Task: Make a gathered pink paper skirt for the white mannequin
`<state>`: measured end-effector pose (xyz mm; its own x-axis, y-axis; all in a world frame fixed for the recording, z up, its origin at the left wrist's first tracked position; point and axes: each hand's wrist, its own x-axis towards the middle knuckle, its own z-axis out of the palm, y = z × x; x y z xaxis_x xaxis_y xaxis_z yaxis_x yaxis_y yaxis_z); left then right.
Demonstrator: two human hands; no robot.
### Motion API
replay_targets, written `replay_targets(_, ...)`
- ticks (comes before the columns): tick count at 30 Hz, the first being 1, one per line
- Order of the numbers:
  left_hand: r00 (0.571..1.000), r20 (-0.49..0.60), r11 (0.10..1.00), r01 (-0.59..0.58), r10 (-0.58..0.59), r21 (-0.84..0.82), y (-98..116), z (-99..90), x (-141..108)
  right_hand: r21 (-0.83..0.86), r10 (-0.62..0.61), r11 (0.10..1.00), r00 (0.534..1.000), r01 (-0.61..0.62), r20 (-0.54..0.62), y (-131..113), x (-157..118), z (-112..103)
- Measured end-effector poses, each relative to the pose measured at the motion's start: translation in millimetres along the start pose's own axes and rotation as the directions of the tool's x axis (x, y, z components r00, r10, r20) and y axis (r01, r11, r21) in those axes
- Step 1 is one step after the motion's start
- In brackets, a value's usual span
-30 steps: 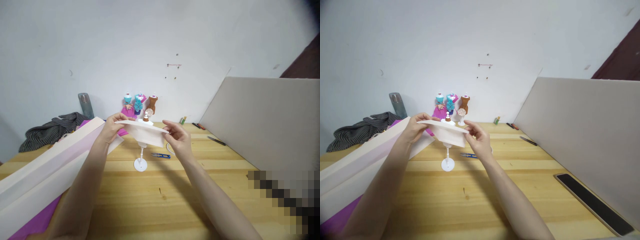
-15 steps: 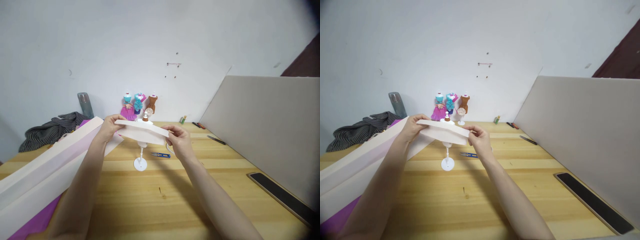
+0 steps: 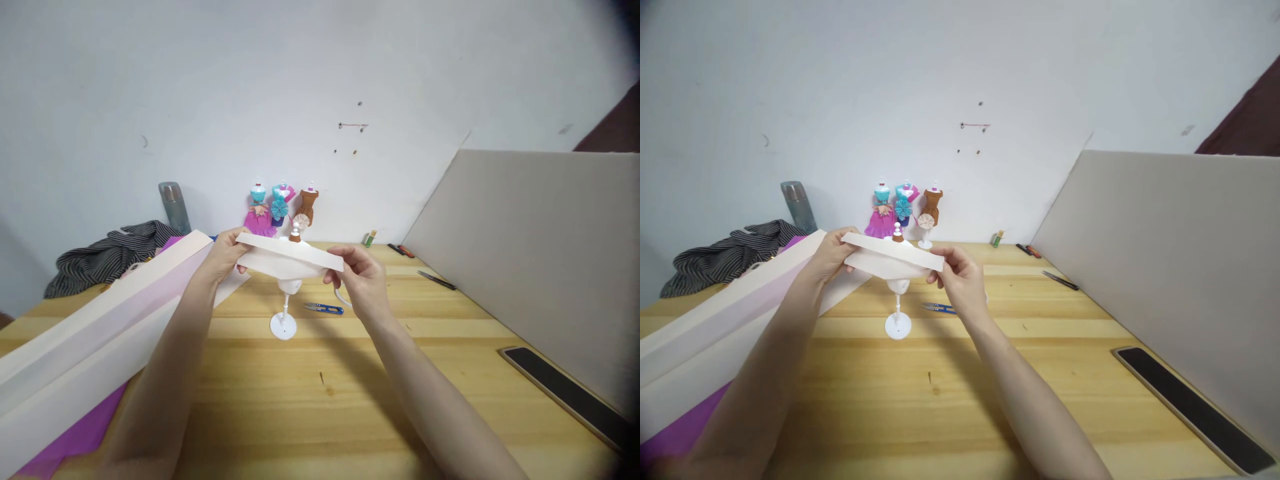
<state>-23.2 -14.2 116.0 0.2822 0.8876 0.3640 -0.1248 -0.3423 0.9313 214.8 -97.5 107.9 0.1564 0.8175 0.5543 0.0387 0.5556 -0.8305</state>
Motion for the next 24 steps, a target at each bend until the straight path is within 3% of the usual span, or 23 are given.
replay_targets(7, 0.999, 0.018, 0.999, 0.045, -0.045, -0.02, -1, -1.1, -2, 0.035, 0.017, 0.999, 0.998, -0.019, 0.055, 0, 1, -3)
replay_targets(12, 0.989, 0.105, 0.991, 0.111, -0.103, -0.074, -5, -6.8, -2, 0.037, 0.058, 0.997, 0.989, -0.064, 0.137, 1, 4, -5)
replay_targets(17, 0.97, 0.169, 0.979, 0.191, -0.177, -0.068, -6, -17.6, -5, -0.003, 0.128, 0.992, 0.983, -0.129, 0.134, 4, 3, -3)
replay_targets(20, 0.962, 0.233, 0.989, 0.147, -0.143, -0.002, -2, -22.3, -7, 0.01, 0.119, 0.993, 0.986, -0.121, 0.116, 4, 2, -1)
replay_targets(24, 0.939, 0.331, 0.977, 0.028, -0.098, 0.21, 11, -23.0, -10, -0.073, 0.052, 0.996, 0.988, -0.041, 0.146, -1, 0, -2)
